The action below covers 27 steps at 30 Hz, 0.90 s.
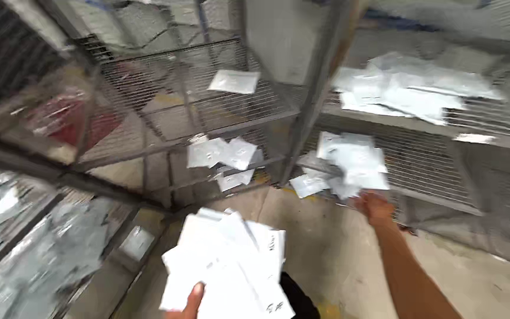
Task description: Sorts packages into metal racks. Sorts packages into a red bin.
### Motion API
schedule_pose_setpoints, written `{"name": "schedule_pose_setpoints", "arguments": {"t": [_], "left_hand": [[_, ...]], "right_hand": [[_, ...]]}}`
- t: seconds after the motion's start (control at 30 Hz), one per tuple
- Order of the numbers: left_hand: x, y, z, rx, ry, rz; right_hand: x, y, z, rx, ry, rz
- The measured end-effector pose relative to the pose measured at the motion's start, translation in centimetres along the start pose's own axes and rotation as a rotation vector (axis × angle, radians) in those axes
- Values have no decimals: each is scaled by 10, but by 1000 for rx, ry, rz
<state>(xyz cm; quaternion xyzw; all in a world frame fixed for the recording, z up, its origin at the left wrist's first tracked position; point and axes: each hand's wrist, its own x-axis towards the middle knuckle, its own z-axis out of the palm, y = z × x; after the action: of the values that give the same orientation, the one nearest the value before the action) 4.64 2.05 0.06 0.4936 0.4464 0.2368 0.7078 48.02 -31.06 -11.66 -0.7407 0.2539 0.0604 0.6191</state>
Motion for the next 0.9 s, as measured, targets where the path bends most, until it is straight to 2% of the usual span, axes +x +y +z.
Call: {"name": "schedule_pose_setpoints", "arguments": {"t": [0.1,0.27,0.33,0.4,0.47,0.53,0.67,0.9], "left_hand": [[-4,5,9,-122,102,-9],[-1,-7,4,-266,88,17],[-4,-9,2,-270,93,20],[-5,-7,2,-253,111,34],[-5,-5,-1,-247,125,29],[-4,-5,-4,-252,126,36],[-3,-11,-10,-279,108,34],[-4,-14,-20,-253,132,64]], "right_hand": [[-46,-35,43,-169,-253,-186],[-199,-52,121,-412,-1074,-574],[-254,-54,145,-555,-1244,-611],[-285,-59,162,-744,-1262,-692],[-294,-59,171,-811,-1255,-802],[-297,-54,174,-690,-1263,-831],[-310,-46,170,-417,-1242,-776],[-332,-44,161,-46,-964,-563]]}}
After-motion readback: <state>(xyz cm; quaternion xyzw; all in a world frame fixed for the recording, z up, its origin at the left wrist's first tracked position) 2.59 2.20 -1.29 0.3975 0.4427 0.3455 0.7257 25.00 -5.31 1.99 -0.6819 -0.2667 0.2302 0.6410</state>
